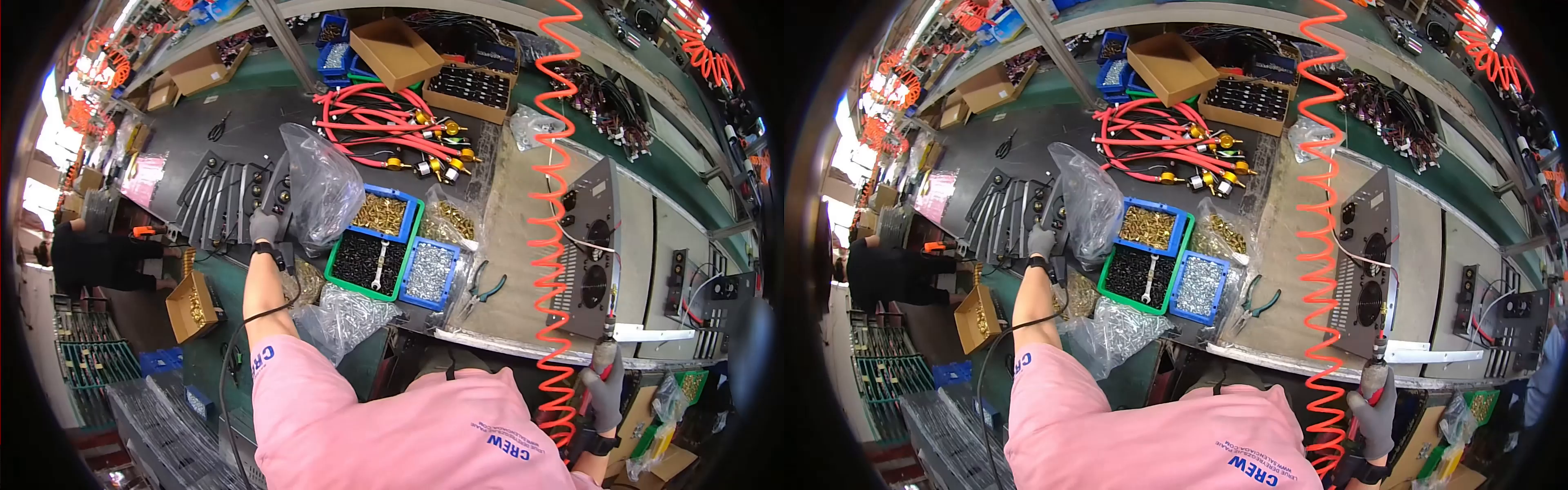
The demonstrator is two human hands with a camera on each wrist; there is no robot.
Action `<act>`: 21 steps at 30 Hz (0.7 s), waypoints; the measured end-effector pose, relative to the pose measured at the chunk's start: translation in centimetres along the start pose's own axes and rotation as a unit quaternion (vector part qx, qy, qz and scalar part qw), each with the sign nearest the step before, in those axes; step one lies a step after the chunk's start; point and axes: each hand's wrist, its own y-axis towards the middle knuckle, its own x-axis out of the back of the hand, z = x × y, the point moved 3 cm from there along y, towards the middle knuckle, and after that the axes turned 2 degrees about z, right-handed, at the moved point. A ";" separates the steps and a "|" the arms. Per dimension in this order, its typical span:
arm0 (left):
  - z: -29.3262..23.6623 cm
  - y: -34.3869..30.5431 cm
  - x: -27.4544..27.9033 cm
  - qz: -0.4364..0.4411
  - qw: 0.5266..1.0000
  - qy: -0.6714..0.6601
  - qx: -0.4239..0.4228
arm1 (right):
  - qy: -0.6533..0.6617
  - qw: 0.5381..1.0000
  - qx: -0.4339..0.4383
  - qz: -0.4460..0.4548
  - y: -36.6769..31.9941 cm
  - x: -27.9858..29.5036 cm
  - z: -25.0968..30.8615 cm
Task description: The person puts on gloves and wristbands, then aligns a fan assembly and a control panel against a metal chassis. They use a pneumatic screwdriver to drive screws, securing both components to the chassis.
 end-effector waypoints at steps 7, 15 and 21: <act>2.0 3.9 -2.4 0.077 0.997 -0.012 -0.023 | -0.030 0.999 -0.030 -0.012 -0.6 -1.2 1.1; -3.2 -1.4 -1.1 0.003 0.999 -0.011 -0.031 | -0.068 0.997 -0.003 0.030 -0.6 -1.3 1.2; -2.8 -4.6 0.7 -0.113 0.990 -0.070 0.054 | -0.015 0.999 -0.048 0.008 -1.2 0.4 -0.8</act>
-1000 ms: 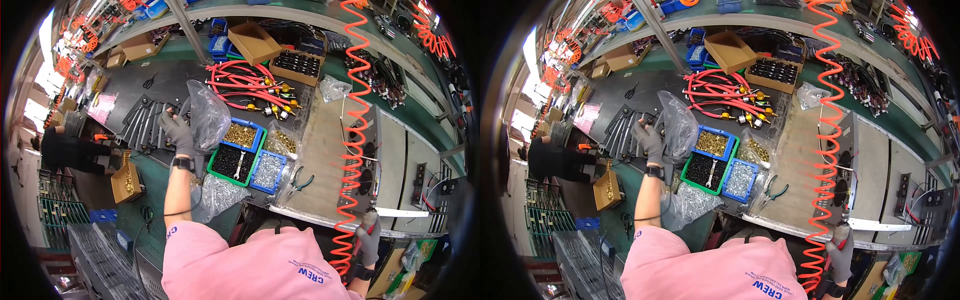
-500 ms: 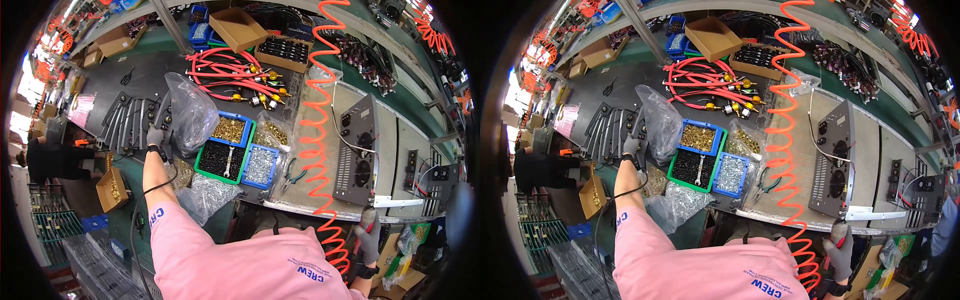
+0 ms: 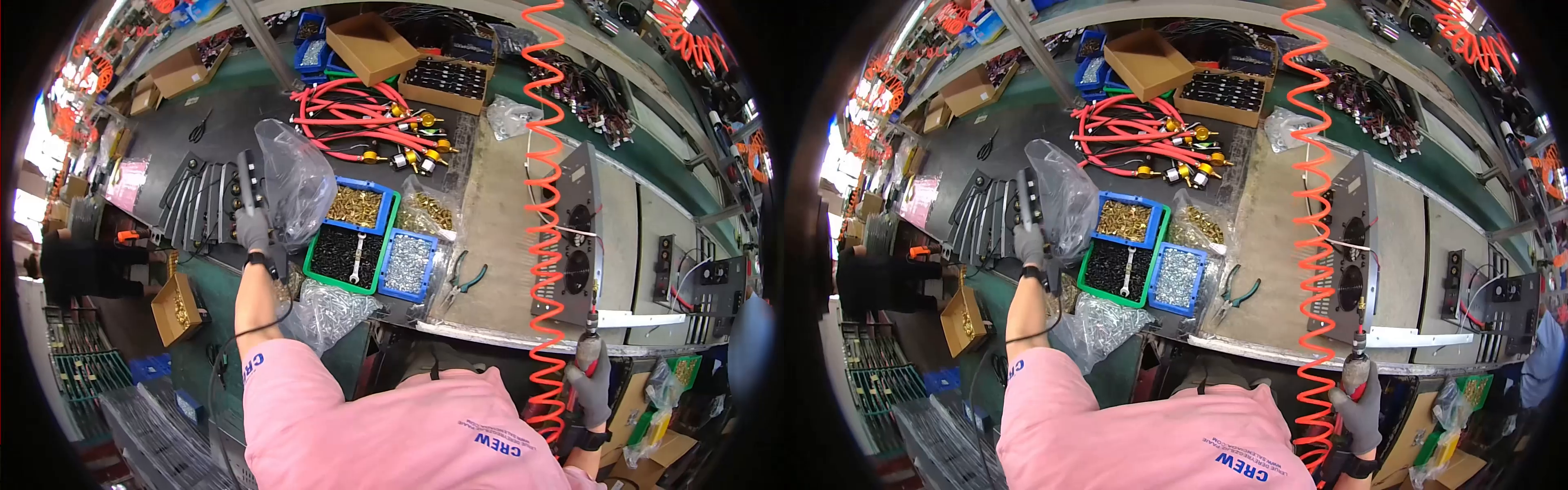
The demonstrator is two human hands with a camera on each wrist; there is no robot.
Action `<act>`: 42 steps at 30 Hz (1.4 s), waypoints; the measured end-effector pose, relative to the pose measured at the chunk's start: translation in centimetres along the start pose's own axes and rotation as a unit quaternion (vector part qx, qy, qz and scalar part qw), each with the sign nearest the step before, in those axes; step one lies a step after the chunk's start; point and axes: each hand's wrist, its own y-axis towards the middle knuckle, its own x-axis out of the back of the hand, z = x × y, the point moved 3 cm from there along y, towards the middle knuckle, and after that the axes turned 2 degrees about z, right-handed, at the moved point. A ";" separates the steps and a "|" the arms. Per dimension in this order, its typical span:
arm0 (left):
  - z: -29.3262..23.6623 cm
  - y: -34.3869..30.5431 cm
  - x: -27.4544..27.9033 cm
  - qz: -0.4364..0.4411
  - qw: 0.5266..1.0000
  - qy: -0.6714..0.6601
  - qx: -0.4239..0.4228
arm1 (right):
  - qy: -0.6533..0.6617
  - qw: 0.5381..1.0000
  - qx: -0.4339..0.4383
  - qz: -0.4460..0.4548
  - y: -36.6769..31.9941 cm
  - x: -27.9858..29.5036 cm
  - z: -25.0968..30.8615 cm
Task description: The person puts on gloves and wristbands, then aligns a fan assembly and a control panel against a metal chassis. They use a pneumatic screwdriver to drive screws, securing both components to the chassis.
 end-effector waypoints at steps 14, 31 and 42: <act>-14.5 -14.3 16.9 -0.127 0.838 -0.354 -0.396 | 0.069 0.994 0.072 -0.040 -2.0 5.6 -3.9; -43.7 -56.1 15.6 0.191 0.520 -0.301 -0.776 | -0.009 0.987 0.071 -0.142 -12.4 20.7 -17.3; -50.0 -65.2 -4.5 0.412 0.464 0.035 -0.783 | -0.058 0.972 -0.066 -0.220 -15.2 23.0 -22.1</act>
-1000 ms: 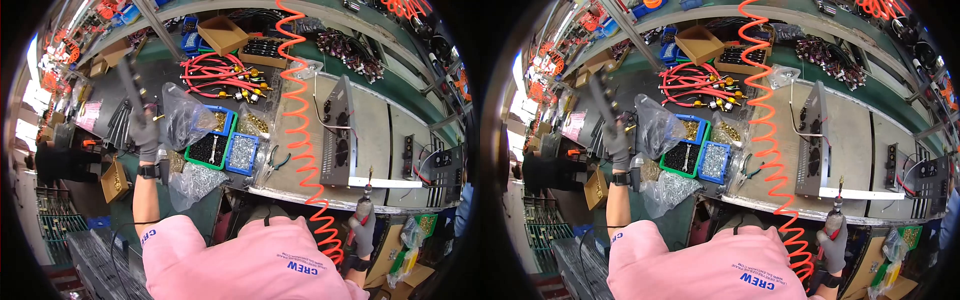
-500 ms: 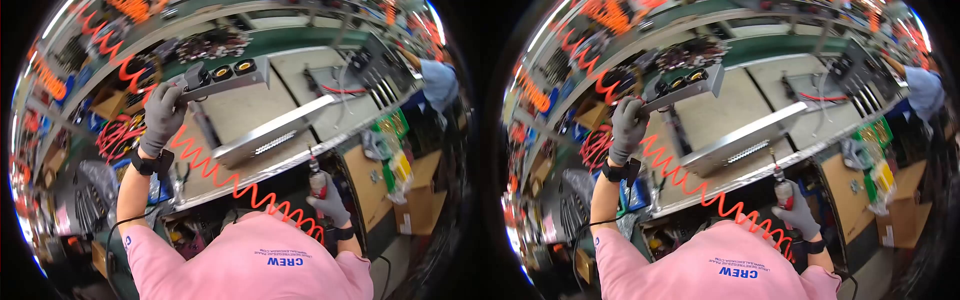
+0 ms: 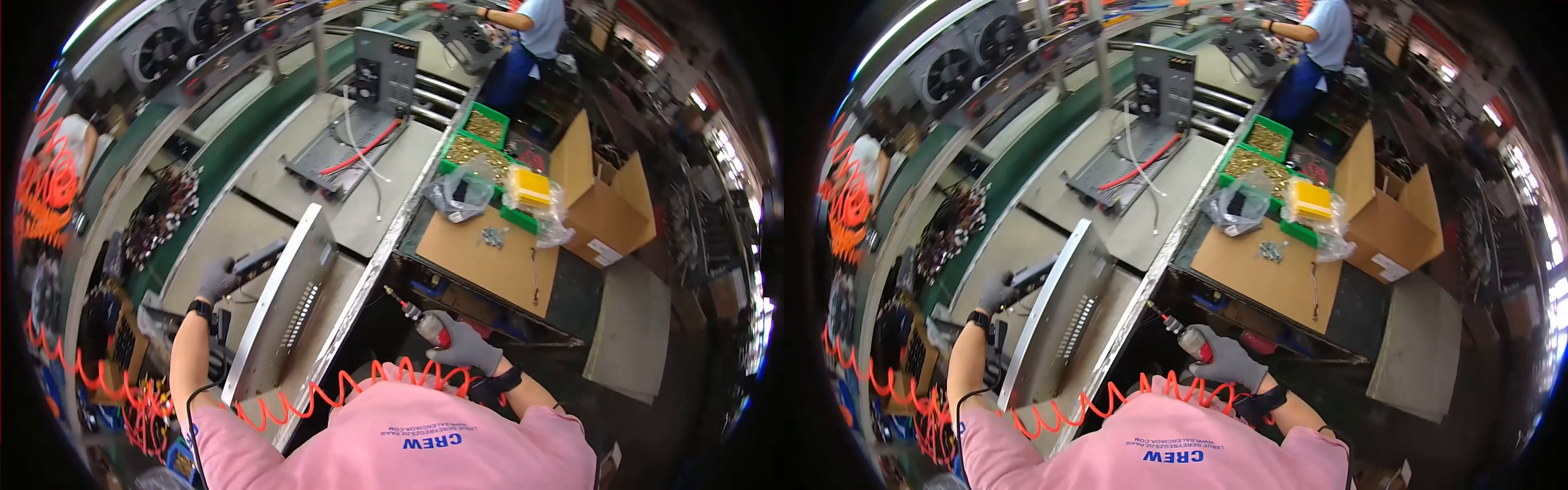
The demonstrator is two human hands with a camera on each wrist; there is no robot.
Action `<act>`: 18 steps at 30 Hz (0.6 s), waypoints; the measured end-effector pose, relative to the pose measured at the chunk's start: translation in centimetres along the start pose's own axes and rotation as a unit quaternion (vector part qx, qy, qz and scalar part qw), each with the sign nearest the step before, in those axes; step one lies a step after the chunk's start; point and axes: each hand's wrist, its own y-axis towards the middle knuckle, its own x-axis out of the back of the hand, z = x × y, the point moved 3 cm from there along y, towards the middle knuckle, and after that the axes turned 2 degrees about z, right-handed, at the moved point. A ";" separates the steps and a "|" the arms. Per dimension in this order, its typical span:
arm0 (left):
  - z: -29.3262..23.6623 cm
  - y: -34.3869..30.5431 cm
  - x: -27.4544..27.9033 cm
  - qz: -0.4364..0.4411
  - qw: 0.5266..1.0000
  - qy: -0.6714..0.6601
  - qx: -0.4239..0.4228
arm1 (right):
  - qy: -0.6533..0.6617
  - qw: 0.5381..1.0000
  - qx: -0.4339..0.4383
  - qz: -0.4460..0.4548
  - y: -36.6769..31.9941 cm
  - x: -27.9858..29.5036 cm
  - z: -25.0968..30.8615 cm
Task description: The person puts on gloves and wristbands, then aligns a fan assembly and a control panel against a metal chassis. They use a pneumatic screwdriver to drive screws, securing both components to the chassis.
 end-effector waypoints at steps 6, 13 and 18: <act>6.7 4.2 -7.4 0.183 0.983 -0.003 -0.017 | 0.014 0.998 -0.018 -0.050 2.1 -0.2 0.5; 0.3 3.7 -9.9 0.057 0.978 0.082 -0.184 | 0.017 0.998 -0.035 -0.046 6.1 -0.6 4.2; -1.1 4.0 -11.5 -0.076 0.965 0.170 -0.186 | -0.012 1.000 -0.024 0.008 8.3 -1.1 6.2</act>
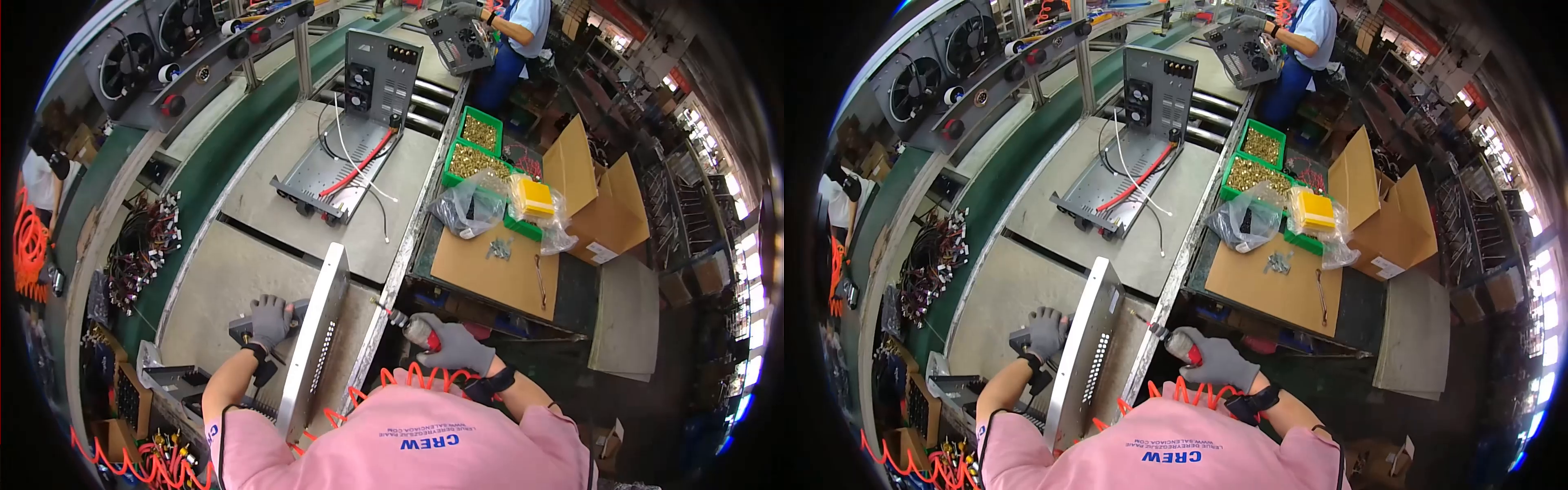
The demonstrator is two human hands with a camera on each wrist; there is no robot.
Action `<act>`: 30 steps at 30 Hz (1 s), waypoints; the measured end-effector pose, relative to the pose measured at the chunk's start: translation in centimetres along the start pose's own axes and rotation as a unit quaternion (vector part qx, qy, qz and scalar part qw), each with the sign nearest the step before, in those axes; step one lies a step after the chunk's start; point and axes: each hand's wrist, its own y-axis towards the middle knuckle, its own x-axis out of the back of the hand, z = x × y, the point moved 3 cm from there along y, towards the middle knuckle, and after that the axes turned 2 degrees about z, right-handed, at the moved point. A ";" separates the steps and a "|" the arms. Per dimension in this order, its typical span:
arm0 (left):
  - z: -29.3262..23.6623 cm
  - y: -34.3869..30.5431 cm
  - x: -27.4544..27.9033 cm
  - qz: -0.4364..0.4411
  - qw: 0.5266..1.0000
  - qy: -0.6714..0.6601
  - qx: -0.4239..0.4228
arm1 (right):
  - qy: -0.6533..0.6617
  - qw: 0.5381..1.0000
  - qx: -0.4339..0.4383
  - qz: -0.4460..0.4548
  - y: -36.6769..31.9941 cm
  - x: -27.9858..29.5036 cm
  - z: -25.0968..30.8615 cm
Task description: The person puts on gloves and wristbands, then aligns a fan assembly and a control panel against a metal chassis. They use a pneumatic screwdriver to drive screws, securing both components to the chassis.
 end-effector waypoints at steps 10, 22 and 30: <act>0.7 3.1 -2.9 0.103 0.968 -0.136 0.185 | 0.010 1.000 0.007 0.013 3.3 0.7 0.7; 2.0 7.5 6.2 -0.099 0.457 -0.862 0.195 | 0.022 0.999 -0.010 0.035 7.6 -0.5 -3.6; -2.3 12.7 7.8 -0.104 0.426 -0.881 0.177 | 0.015 0.994 -0.027 0.102 8.5 0.4 -6.1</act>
